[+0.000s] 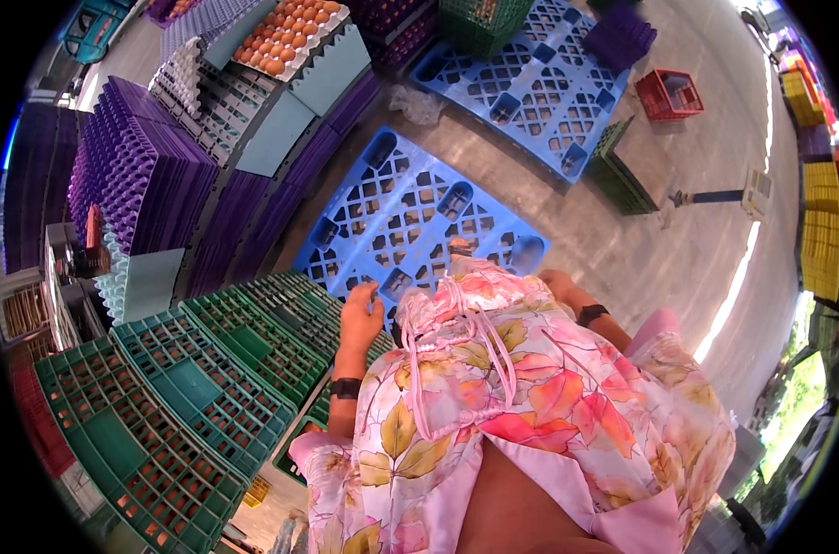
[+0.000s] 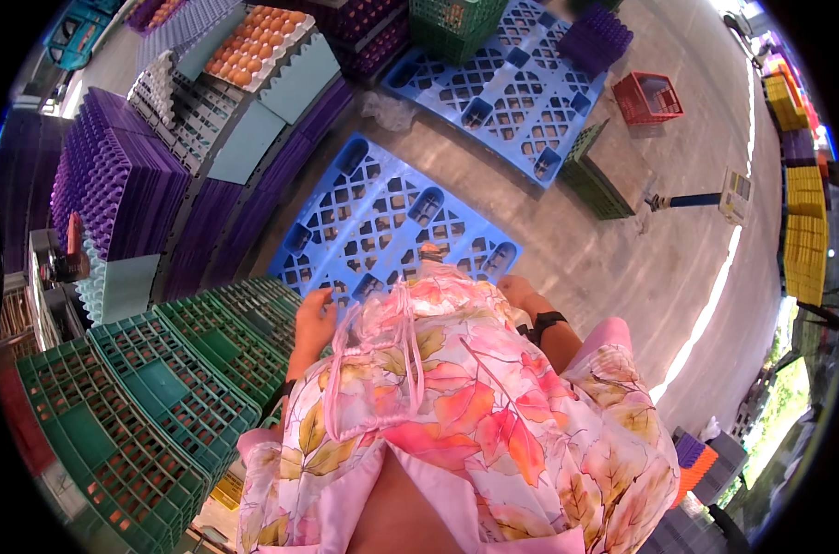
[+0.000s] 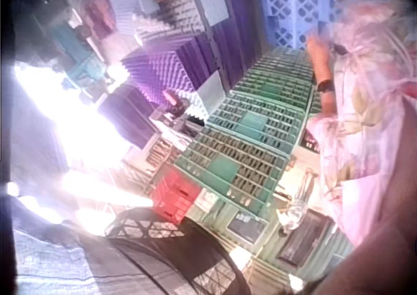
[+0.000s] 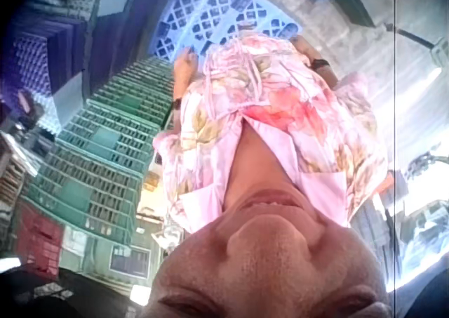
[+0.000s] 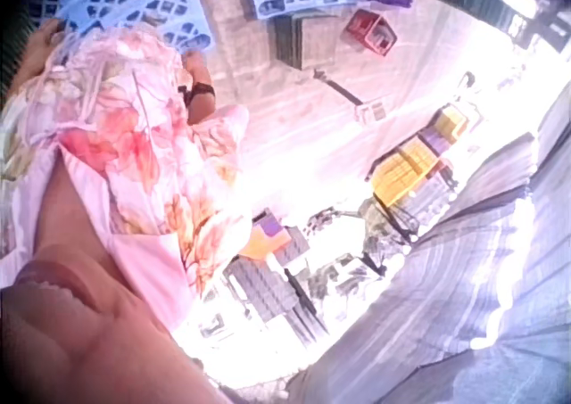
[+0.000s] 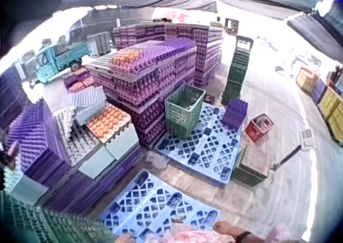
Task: The person sorts eggs from a green plastic crate into purple egg trays by hand. They move full trays onto stacks and arrange empty crates on pallets.
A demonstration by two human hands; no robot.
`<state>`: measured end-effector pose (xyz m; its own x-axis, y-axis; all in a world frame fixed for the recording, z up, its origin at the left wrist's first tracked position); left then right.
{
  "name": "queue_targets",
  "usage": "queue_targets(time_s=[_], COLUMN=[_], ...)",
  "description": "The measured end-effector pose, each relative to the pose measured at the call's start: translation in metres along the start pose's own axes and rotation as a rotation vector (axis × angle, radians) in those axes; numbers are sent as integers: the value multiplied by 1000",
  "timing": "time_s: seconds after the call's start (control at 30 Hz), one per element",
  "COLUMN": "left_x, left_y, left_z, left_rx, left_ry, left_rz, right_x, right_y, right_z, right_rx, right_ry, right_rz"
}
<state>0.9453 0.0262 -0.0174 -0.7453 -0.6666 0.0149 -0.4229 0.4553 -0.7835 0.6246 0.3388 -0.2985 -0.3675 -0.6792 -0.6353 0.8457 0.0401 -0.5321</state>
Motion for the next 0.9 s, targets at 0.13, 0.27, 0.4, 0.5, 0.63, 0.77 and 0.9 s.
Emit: queue_targets(time_s=[0.13, 0.27, 0.4, 0.5, 0.63, 0.77, 0.9], left_x=[47, 70, 104, 127, 152, 274, 428], left_y=[28, 49, 44, 42, 43, 64, 30], left_z=[9, 62, 97, 164, 262, 269, 177], left_rx=[-55, -154, -5, 3, 102, 1, 326], left_ry=[-58, -388, -471, -570, -459, -493, -291], left_rz=[24, 154, 308, 396, 571, 653, 757], right_x=[32, 60, 80, 77, 86, 83, 88], right_y=[-95, -149, -154, -143, -101, -155, -149], right_z=[22, 7, -7, -9, -16, 13, 22], right_rx=[250, 226, 152, 184, 322, 458, 795], right_ry=[88, 174, 256, 349, 416, 589, 584], right_rz=[-192, -348, -336, -279, -170, -153, -432])
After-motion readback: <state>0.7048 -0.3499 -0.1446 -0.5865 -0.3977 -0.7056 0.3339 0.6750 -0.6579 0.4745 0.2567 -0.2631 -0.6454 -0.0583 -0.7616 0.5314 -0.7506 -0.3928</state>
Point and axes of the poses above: each hand's wrist, its own x-axis towards the middle knuckle, its own y-axis out of the palm, z = x × y, the point moved 9 cm from there along x, towards the middle knuckle, and after that the axes turned 7 degrees about y, right-handed, at the moved point
